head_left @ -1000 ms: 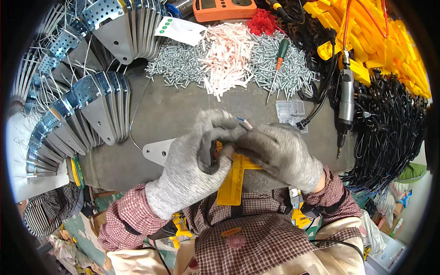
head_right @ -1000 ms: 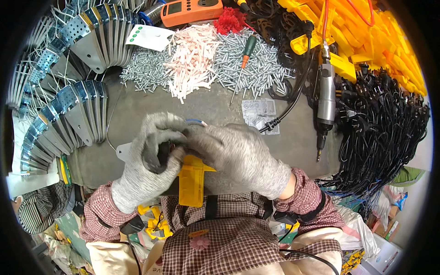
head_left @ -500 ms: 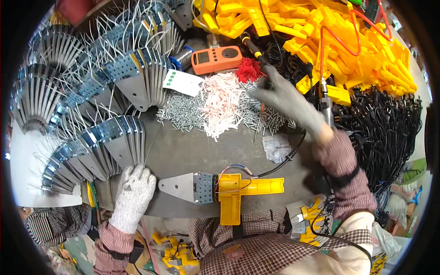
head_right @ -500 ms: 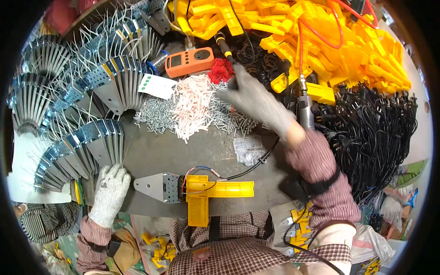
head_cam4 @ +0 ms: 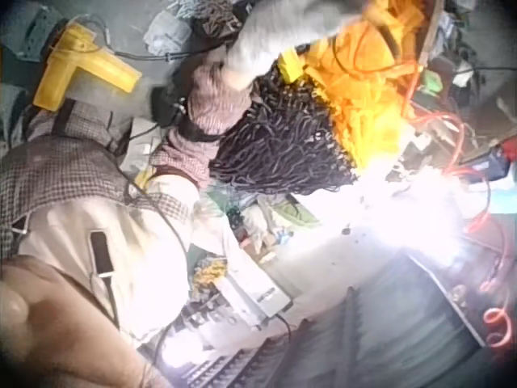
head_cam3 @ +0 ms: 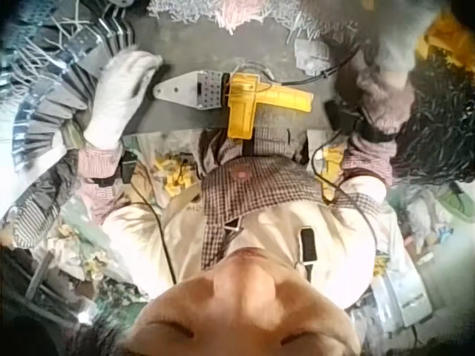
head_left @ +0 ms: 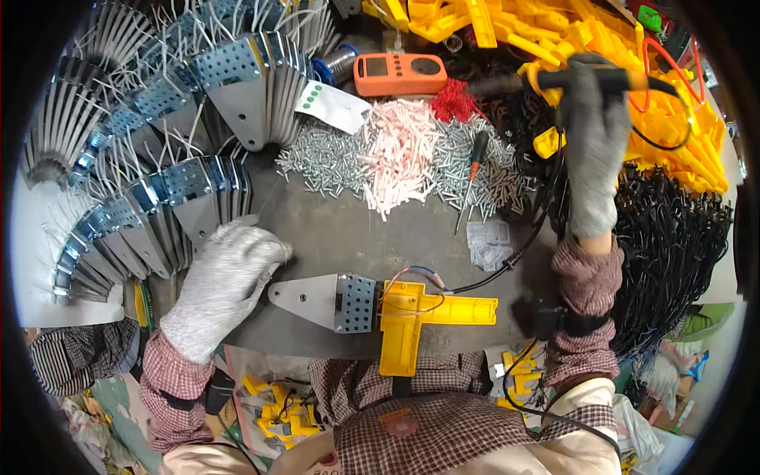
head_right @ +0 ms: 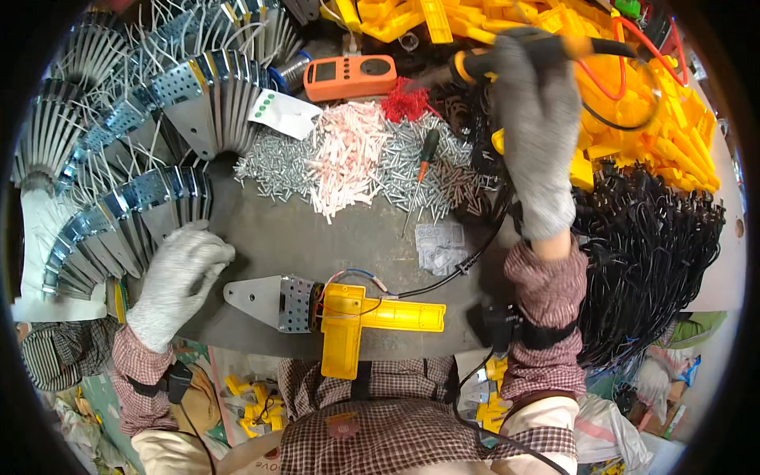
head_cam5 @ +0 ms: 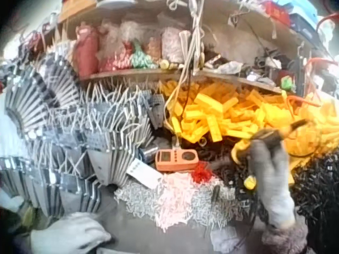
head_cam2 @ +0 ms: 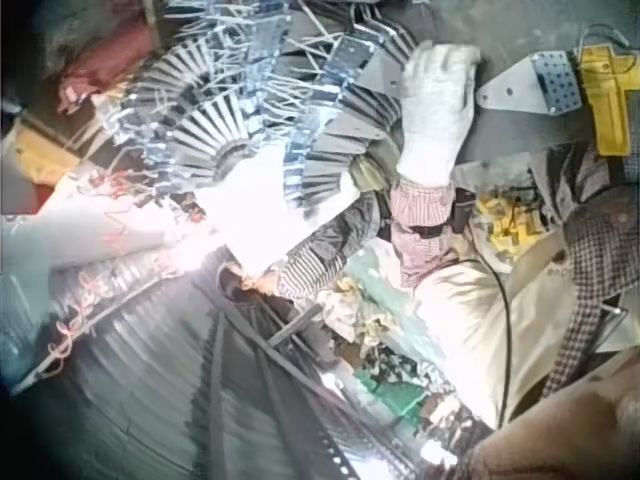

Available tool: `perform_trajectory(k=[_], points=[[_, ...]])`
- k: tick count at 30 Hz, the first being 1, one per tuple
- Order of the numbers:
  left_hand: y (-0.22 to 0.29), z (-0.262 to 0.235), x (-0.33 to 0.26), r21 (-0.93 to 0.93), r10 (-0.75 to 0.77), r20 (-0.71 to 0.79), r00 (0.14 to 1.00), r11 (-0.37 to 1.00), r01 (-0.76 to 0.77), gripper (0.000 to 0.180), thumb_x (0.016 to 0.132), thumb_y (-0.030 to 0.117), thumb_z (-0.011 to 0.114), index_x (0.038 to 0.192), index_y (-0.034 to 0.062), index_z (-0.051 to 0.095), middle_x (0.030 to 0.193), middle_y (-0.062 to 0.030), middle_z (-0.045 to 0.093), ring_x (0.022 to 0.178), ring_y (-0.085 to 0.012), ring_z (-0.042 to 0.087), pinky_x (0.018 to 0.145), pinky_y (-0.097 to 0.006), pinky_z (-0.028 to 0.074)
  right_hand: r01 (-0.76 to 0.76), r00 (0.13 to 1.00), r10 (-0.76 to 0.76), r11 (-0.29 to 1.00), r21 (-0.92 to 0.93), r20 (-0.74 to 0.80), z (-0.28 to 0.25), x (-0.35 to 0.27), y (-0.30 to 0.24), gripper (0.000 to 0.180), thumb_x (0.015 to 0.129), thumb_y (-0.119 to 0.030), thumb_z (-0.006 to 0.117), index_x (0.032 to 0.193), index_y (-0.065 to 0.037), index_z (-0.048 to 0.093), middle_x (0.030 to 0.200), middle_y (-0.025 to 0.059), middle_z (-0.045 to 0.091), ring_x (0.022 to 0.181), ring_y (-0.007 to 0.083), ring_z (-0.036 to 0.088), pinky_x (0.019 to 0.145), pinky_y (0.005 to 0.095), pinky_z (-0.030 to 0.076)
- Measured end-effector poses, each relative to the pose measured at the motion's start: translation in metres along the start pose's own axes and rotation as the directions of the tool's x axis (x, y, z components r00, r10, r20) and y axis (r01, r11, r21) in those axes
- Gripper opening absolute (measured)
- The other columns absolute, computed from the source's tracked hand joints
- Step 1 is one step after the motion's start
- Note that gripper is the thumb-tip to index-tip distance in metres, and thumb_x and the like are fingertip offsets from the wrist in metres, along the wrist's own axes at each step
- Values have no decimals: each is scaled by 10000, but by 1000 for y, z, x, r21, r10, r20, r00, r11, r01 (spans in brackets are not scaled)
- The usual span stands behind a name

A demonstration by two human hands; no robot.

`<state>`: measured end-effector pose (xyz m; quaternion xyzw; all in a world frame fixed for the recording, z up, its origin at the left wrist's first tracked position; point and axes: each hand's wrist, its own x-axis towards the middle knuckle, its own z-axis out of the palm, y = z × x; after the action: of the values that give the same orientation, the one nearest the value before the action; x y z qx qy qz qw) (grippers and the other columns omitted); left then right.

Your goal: Soldering wires and using an electric screwdriver to assemble small electronic components into a yellow casing.

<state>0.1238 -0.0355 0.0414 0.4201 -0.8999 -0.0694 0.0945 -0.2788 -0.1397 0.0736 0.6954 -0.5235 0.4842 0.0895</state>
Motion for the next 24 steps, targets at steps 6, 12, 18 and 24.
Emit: perform_trajectory(k=[6, 12, 18, 24], points=[[52, 20, 46, -632, -112, -37, 993, 773, 64, 372, 960, 129, 675, 1312, 99, 563, 909, -25, 647, 755, -174, 660, 778, -317, 572, -709, 659, 613, 311, 633, 437, 28, -37, -10, 348, 1038, -402, 499, 944, -77, 580, 660, -15, 537, 477, 54, 441, 477, 224, 390], [51, 59, 51, -941, -125, 27, 992, 330, 67, 273, 972, -43, 457, 1235, 19, 494, 975, -61, 467, 955, -111, 493, 855, -283, 443, -769, 639, 398, 356, 531, 658, 46, -57, -6, 352, 1043, -373, 465, 898, -71, 571, 626, -44, 495, 445, 33, 377, 435, 202, 299], [50, 72, 65, -851, -130, -56, 990, 525, 21, 156, 954, -68, 512, 1061, -4, 604, 997, -79, 593, 944, -150, 564, 853, -334, 488, -828, 560, 519, 322, 459, 646, 52, -61, -13, 314, 1047, -353, 476, 968, -82, 615, 598, -63, 465, 433, 30, 364, 424, 210, 280], [52, 65, 63, -889, -209, 46, 977, 438, 136, 212, 894, -132, 561, 1064, -24, 629, 1026, -116, 639, 978, -192, 633, 904, -332, 515, -824, 565, 531, 391, 410, 631, 54, -61, -13, 304, 1049, -339, 465, 957, -89, 612, 624, -64, 471, 446, 27, 365, 425, 209, 279]])
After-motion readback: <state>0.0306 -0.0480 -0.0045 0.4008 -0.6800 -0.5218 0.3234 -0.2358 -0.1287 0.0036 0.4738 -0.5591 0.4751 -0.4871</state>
